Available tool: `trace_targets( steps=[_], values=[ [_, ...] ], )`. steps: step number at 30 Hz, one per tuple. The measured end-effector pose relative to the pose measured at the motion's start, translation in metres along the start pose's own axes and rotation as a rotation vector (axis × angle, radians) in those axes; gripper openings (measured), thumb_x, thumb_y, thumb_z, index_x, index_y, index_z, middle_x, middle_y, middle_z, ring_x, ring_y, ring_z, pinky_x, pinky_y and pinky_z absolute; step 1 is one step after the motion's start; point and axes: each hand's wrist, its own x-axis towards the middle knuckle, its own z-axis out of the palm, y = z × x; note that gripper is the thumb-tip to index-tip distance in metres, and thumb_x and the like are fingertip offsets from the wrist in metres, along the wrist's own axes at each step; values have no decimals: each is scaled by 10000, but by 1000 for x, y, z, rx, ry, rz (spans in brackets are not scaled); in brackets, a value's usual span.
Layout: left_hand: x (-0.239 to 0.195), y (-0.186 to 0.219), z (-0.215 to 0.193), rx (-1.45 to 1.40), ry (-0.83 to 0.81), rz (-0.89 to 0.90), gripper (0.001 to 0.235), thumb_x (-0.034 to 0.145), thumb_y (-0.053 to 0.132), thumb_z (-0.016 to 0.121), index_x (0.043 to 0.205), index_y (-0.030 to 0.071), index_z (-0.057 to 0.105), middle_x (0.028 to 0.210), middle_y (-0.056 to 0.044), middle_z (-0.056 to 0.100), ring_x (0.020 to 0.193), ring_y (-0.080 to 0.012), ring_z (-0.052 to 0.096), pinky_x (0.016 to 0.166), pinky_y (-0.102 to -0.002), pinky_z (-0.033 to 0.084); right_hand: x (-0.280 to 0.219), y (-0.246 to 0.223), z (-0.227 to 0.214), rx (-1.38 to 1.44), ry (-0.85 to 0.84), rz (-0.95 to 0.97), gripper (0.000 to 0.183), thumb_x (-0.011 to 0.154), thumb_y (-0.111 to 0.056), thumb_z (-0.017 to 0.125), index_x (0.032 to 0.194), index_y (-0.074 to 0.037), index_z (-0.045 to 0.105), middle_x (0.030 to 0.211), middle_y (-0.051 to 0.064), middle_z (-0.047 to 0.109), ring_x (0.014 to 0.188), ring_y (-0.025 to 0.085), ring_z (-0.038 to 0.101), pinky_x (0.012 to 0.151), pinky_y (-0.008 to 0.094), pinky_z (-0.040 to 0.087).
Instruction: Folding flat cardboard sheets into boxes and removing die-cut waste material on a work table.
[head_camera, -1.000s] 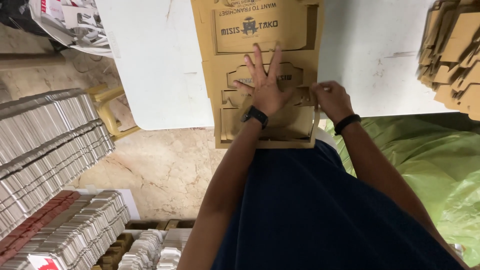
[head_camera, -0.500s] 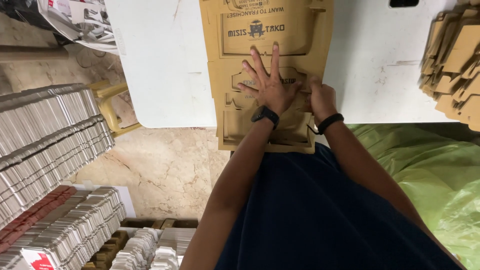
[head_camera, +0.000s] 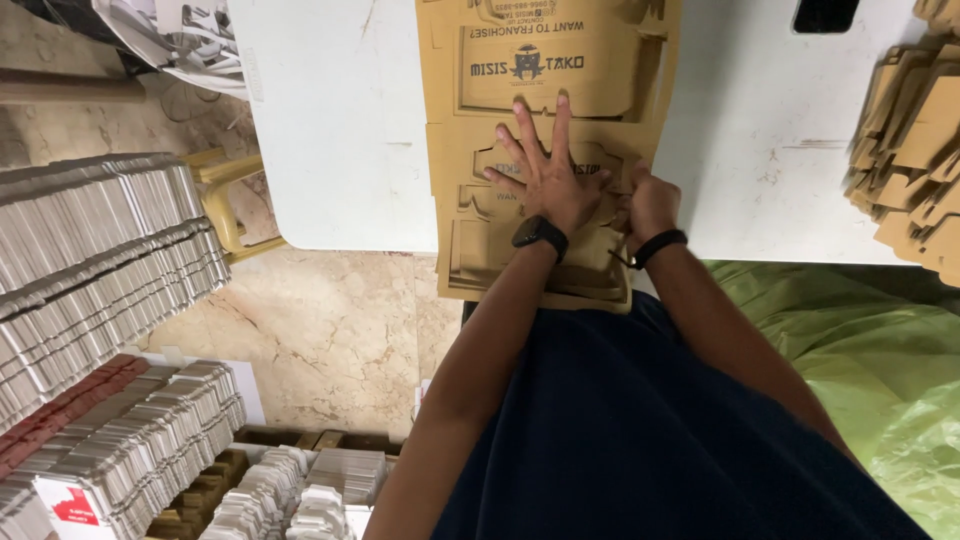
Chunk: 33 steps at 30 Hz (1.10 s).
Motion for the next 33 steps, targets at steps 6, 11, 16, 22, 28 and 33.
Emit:
trace_targets(
  steps=[6,11,16,22,28,33],
  values=[
    [4,-9,4,59,-20,39,1314,831,547,949,1623,422,-92,1688,-167,-291,1560,-527,-145,1082,-870,17,12,-12,-30,349,-316,302,402,1043,-267,584,736,-217,330,497,-70,196,379,76,147,356,237,177],
    [-4,-8,16,-45,75,101,1374,783,566,1003,1628,424,-72,1717,-153,-243,1566,-546,-131,1067,-892,15,0,5,-43,372,-371,176,348,1102,-355,533,803,-203,441,582,-58,304,461,89,238,445,244,239],
    [-20,-4,2,-218,368,113,1199,694,365,962,1642,411,230,1758,-93,46,1599,-490,68,1261,-719,103,-39,-6,-42,244,-316,-274,199,1101,-330,525,979,-227,408,802,-75,296,649,76,463,571,223,341],
    [41,-81,-54,-47,305,76,862,714,281,940,1446,417,506,1650,-118,188,1542,-533,92,1202,-766,152,-86,-24,-42,289,-356,-363,194,1119,-271,534,979,-223,408,858,-109,266,633,55,454,540,183,352],
    [59,-100,-86,-305,122,128,507,689,396,909,1158,359,721,1582,-169,325,1469,-551,313,1146,-756,242,-73,-24,-46,278,-382,-305,165,1126,-355,493,996,-262,456,686,-34,285,526,145,348,548,243,345],
    [69,-124,-76,-283,3,101,786,601,415,945,1281,426,552,1380,-143,464,1229,-450,635,1019,-516,552,-57,-22,-55,274,-402,-259,217,1121,-379,518,946,-272,446,651,-33,305,537,150,345,572,254,353]
  ],
)
